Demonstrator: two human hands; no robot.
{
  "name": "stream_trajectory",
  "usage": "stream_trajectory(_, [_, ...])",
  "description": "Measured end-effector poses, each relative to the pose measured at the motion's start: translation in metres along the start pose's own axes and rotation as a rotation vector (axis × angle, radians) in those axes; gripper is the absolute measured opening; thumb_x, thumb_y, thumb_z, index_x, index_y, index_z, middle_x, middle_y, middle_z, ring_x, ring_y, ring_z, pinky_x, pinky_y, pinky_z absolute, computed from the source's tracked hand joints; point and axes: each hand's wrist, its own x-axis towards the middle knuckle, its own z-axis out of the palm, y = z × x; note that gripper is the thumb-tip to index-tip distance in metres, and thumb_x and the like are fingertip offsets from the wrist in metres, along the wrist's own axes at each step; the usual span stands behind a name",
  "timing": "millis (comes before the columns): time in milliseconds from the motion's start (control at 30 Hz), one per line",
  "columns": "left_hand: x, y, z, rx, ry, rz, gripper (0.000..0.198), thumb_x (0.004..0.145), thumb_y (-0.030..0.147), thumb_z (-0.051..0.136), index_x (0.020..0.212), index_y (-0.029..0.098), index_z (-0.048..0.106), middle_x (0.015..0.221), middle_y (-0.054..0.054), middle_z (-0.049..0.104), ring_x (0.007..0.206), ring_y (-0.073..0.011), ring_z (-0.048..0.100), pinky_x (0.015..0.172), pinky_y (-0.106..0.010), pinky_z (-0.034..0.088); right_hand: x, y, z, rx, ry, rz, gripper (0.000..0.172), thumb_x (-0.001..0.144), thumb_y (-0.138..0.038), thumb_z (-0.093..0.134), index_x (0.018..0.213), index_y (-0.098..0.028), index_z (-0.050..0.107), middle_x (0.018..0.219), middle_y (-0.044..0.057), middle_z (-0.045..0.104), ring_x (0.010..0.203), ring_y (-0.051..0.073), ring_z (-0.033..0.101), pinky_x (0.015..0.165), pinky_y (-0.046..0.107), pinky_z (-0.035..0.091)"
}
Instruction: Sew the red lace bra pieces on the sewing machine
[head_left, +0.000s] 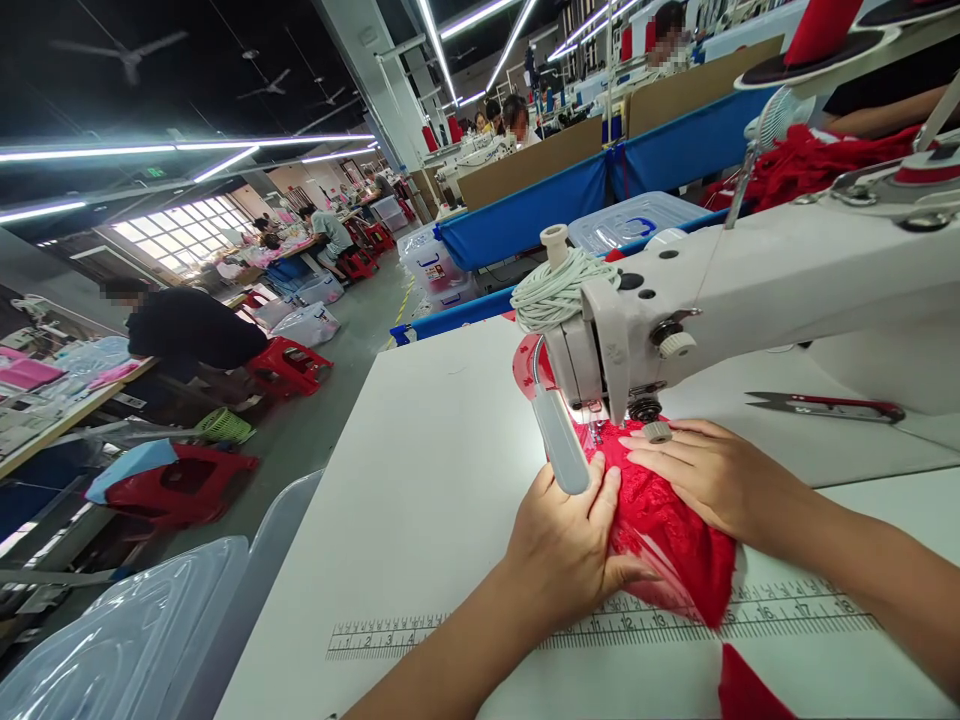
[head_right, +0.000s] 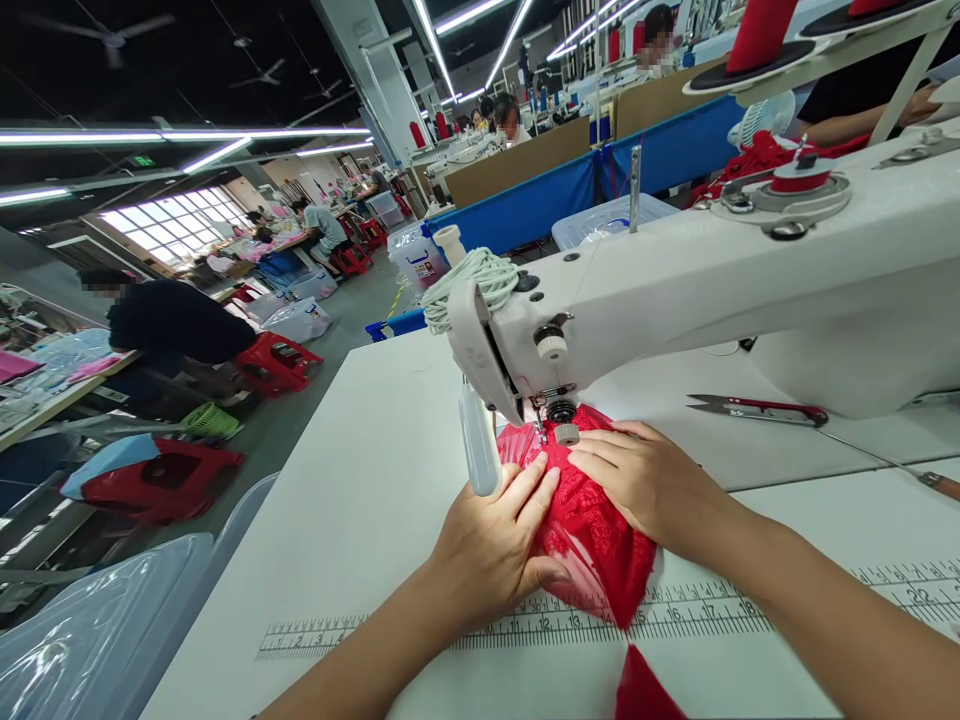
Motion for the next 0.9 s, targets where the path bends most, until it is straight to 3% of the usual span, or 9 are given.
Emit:
stream_trajectory(367, [0.006, 0.0, 0.001, -0.041, 0.083, -0.035, 0.091, 0.095, 0.064, 0.0, 0.123, 0.005, 0.063, 0.121, -0.018, 0.066, 0.104, -0.0282, 0.06, 0.088, -0.04, 0.046, 0.003, 0.001, -0.001, -0.002, -0.02, 0.002, 0.04, 0.093, -0.009, 0.031, 0.114, -0.015, 0.064, 0.112, 0.009, 0.072, 0.107, 0.021, 0.065, 0.094, 0.041, 0.048])
stream_trajectory(567, [0.004, -0.003, 0.007, -0.015, 0.015, -0.033, 0.088, 0.094, 0.068, 0.006, 0.13, 0.007, 0.058, 0.123, -0.02, 0.063, 0.104, -0.0299, 0.06, 0.086, -0.042, 0.046, 0.002, 0.007, 0.004, 0.035, -0.015, 0.003, 0.04, 0.092, -0.009, 0.033, 0.118, -0.015, 0.062, 0.117, 0.011, 0.07, 0.109, 0.022, 0.064, 0.096, 0.042, 0.05])
stream_trajectory(700, [0.002, -0.003, 0.001, -0.037, -0.002, -0.025, 0.087, 0.094, 0.068, 0.006, 0.129, 0.006, 0.057, 0.119, -0.02, 0.064, 0.099, -0.0289, 0.06, 0.087, -0.042, 0.044, 0.006, 0.002, -0.011, -0.012, 0.03, -0.028, 0.038, 0.09, -0.003, 0.034, 0.114, -0.014, 0.062, 0.114, 0.012, 0.07, 0.108, 0.023, 0.064, 0.093, 0.041, 0.052])
stream_trajectory(767, [-0.002, -0.001, -0.01, -0.05, -0.058, -0.006, 0.085, 0.094, 0.071, 0.015, 0.131, 0.005, 0.054, 0.121, -0.02, 0.063, 0.1, -0.0285, 0.06, 0.089, -0.042, 0.044, 0.005, -0.005, -0.026, 0.008, -0.02, -0.03, 0.038, 0.087, -0.002, 0.035, 0.11, -0.015, 0.062, 0.114, 0.011, 0.07, 0.104, 0.024, 0.065, 0.086, 0.04, 0.055])
stream_trajectory(900, [-0.011, 0.002, -0.03, -0.062, -0.188, 0.074, 0.071, 0.088, 0.064, 0.053, 0.13, 0.006, 0.051, 0.124, -0.019, 0.06, 0.108, -0.0295, 0.058, 0.091, -0.042, 0.045, -0.01, -0.022, -0.055, 0.116, -0.285, -0.009, 0.041, 0.083, -0.009, 0.042, 0.117, -0.025, 0.058, 0.123, 0.005, 0.066, 0.095, 0.021, 0.068, 0.063, 0.032, 0.054])
